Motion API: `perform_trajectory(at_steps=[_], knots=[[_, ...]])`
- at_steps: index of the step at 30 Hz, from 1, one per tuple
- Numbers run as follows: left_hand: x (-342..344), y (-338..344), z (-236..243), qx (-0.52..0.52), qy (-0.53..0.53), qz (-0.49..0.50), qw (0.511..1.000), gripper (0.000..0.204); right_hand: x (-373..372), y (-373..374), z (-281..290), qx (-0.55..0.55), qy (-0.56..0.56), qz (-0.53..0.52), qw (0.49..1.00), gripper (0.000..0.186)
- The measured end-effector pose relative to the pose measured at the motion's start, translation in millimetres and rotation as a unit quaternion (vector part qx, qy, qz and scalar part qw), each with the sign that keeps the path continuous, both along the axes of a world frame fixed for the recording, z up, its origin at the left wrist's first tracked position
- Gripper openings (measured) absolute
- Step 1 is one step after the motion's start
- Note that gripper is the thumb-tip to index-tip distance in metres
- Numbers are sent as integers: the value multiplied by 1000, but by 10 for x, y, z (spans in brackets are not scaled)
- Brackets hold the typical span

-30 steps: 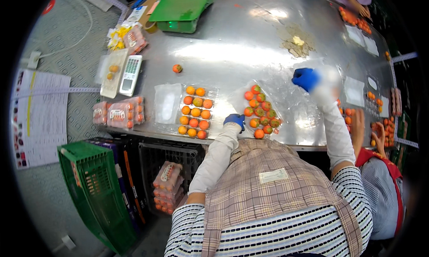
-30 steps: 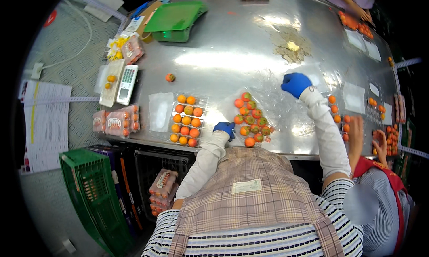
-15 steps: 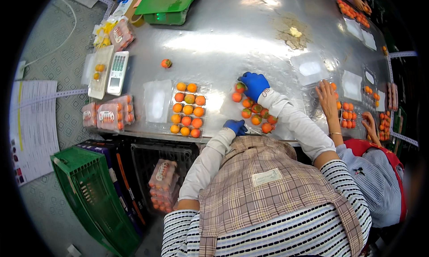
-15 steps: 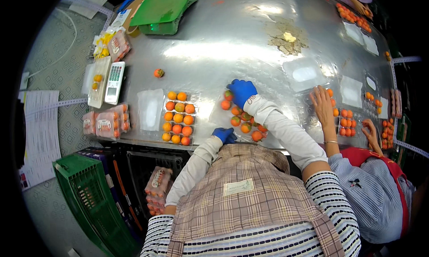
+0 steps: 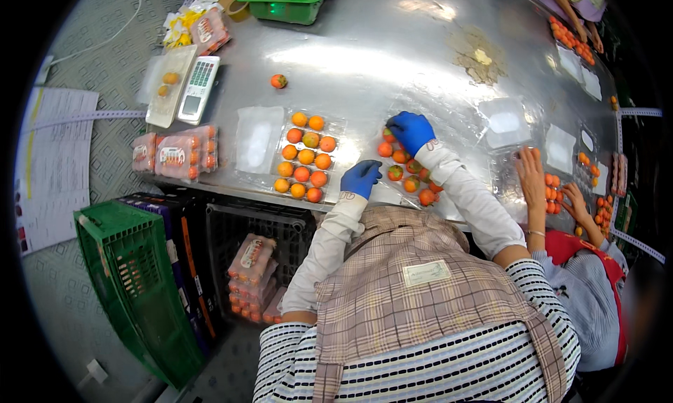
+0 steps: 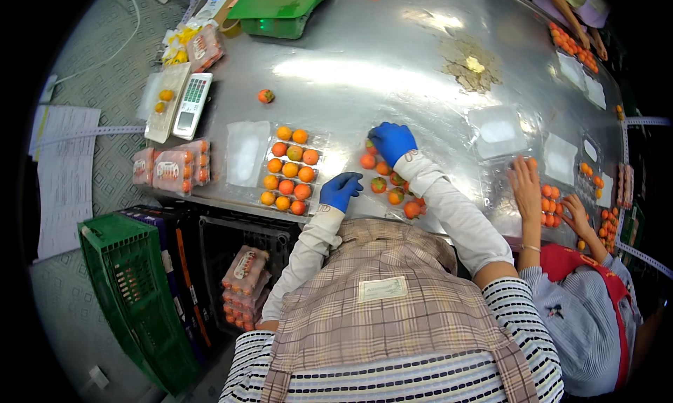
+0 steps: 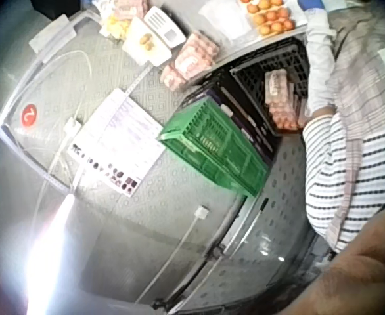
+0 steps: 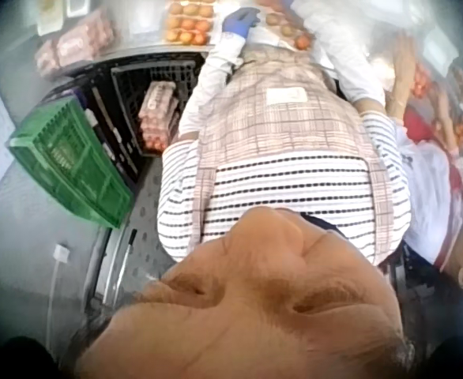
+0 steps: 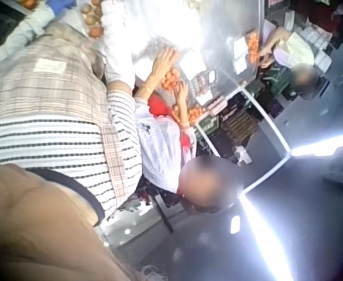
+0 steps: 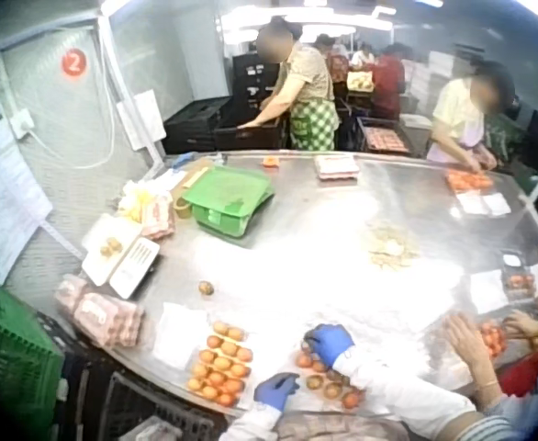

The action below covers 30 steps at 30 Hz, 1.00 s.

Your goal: The person picks small orange fruits from a metal table and places them into clear plastic trays. The person arranges the fruits in rows within the trays and then moves the filled trays to a green crate. Other workers are visible in the background performing similar tasks.

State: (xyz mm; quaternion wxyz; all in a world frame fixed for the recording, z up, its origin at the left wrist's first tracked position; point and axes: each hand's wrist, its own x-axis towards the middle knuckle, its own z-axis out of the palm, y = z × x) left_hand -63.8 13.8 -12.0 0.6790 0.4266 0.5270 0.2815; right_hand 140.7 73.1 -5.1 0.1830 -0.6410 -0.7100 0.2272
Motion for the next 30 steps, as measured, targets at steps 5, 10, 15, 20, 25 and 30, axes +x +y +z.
perform_trajectory(at_steps=[5, 10, 15, 20, 25, 30], knots=[[-94, -66, 2, 7, -22, 5, 1000, 21, 59, -26, -2, -47, 77, -63, 994, 18], [-93, -33, 12, 79, 6, 13, 997, 41, 141, -179, 41, -204, 430, -146, 867, 28], [57, 27, 634, 245, 80, -13, 966, 65, -147, -614, 300, -342, 689, -85, 633, 44], [83, -1, 816, 277, 66, -34, 958, 54, -368, -800, 220, -351, 737, -150, 558, 40], [50, -26, 1083, 309, 101, -14, 946, 50, -227, -770, 621, -295, 596, -157, 730, 40], [46, -37, 1061, 293, 119, -22, 949, 48, -231, -834, 977, -248, 579, -101, 770, 43]])
